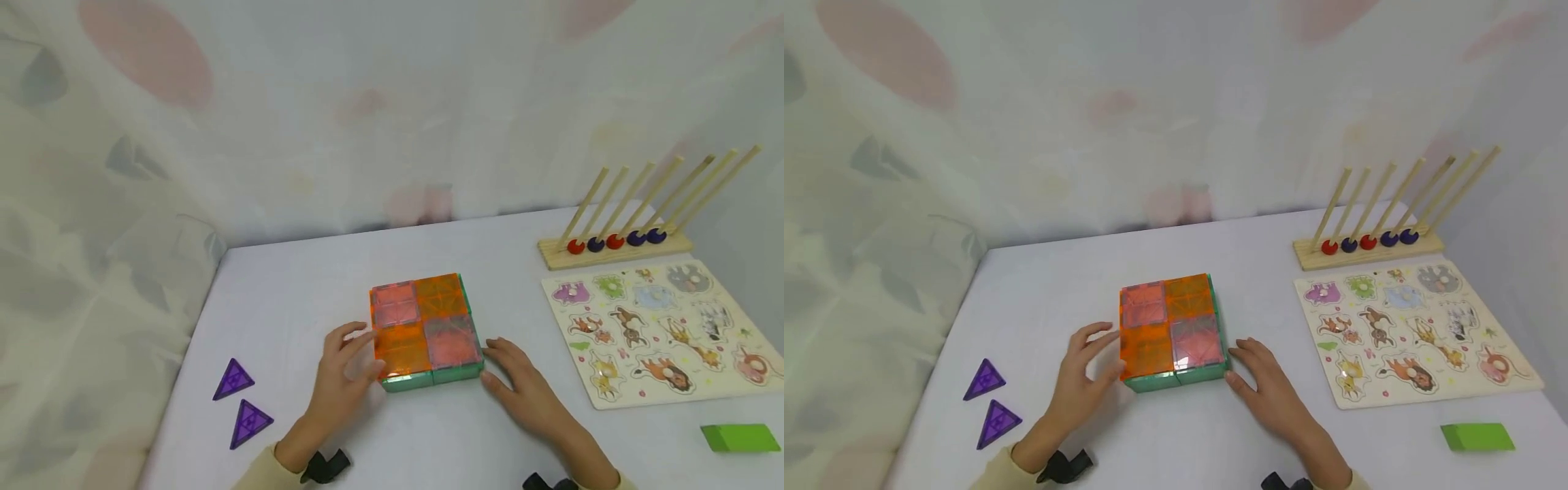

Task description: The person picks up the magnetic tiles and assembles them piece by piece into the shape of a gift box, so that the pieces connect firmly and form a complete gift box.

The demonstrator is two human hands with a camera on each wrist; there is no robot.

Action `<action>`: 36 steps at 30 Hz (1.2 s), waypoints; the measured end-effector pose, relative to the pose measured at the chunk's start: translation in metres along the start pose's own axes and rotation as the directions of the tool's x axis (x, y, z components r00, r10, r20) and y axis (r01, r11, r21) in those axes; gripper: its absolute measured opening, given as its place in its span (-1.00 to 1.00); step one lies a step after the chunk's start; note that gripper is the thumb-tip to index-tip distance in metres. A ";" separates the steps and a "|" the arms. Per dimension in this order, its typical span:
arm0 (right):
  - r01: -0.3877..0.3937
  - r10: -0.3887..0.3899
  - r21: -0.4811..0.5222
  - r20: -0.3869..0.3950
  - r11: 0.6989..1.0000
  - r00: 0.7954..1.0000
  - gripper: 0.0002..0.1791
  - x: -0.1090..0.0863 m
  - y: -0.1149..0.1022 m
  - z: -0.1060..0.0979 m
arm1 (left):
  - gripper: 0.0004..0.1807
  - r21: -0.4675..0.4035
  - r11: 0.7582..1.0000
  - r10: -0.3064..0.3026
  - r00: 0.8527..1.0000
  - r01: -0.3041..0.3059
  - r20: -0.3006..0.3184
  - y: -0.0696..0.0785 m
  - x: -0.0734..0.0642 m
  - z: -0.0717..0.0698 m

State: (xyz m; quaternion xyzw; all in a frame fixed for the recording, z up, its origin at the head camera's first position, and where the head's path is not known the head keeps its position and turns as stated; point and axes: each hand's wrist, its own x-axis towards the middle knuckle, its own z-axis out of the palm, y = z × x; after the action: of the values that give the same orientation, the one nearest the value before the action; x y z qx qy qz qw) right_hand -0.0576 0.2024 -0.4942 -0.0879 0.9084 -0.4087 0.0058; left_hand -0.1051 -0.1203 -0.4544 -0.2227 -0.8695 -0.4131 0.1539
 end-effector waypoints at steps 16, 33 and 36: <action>-0.018 0.018 0.012 -0.002 1.000 1.000 -0.55 -0.004 -0.005 -0.001 | 0.20 0.604 0.587 -0.768 0.607 0.540 0.204 -0.080 -0.069 -0.164; -0.002 0.002 -0.006 -0.003 1.000 1.000 -0.52 -0.003 -0.005 0.000 | -0.38 0.573 0.658 -0.653 0.750 0.489 0.110 -0.061 -0.101 -0.136; -0.005 0.005 -0.003 -0.001 1.000 1.000 -0.51 -0.002 -0.004 -0.001 | -0.46 0.568 0.693 -0.609 0.782 0.444 0.131 -0.059 -0.102 -0.135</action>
State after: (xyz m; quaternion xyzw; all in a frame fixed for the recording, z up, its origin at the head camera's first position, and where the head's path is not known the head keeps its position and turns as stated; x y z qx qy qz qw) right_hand -0.0546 0.2007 -0.4903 -0.0852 0.9093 -0.4072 0.0063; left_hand -0.0370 -0.2860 -0.4569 0.0265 -0.9857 -0.1558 -0.0578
